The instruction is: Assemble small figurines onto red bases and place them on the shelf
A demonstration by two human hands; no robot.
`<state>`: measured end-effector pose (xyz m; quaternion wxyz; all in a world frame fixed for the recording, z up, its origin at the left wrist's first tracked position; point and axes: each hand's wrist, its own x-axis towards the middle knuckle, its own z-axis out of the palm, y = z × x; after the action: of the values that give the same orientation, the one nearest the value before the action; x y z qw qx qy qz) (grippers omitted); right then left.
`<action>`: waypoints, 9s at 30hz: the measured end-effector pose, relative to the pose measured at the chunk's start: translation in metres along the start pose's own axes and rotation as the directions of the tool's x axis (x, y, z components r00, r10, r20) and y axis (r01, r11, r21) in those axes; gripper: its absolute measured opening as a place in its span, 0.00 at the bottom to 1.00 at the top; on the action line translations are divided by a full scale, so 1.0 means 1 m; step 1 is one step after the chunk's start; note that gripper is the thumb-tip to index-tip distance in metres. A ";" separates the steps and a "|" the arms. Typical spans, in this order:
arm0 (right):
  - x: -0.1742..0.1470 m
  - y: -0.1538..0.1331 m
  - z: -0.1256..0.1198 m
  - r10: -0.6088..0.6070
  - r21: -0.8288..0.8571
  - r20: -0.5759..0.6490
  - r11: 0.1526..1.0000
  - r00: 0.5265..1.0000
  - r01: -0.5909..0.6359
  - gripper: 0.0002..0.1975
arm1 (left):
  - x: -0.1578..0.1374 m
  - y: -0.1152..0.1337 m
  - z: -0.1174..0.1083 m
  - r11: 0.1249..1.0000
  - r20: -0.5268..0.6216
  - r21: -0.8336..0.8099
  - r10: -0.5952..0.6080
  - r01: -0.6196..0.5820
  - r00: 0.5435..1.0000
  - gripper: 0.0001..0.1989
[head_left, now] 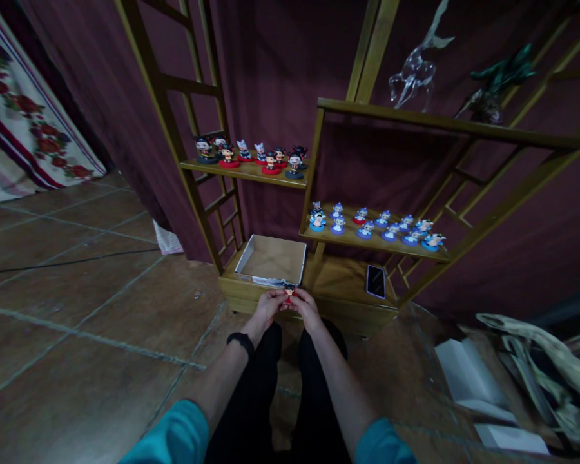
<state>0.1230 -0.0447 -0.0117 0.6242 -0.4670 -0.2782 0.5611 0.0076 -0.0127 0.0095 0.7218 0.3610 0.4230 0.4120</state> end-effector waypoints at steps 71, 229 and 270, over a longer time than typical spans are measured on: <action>0.004 0.009 0.005 -0.252 -0.304 -0.023 0.924 0.968 0.233 0.11 | 0.019 -0.019 -0.006 0.983 -0.162 -0.021 0.179 -0.185 0.970 0.13; 0.003 0.006 0.003 0.047 0.011 -0.003 0.999 0.999 -0.047 0.24 | 0.012 0.003 -0.012 0.983 0.053 -0.165 -0.071 0.079 0.996 0.04; 0.004 0.010 0.003 0.016 0.061 -0.145 0.998 0.989 -0.007 0.18 | 0.008 -0.008 -0.008 0.992 0.007 -0.070 0.104 -0.103 0.995 0.15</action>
<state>0.1165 -0.0408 -0.0204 0.6533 -0.4894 -0.2122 0.5372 0.0052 -0.0077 -0.0025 0.7139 0.3595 0.3853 0.4612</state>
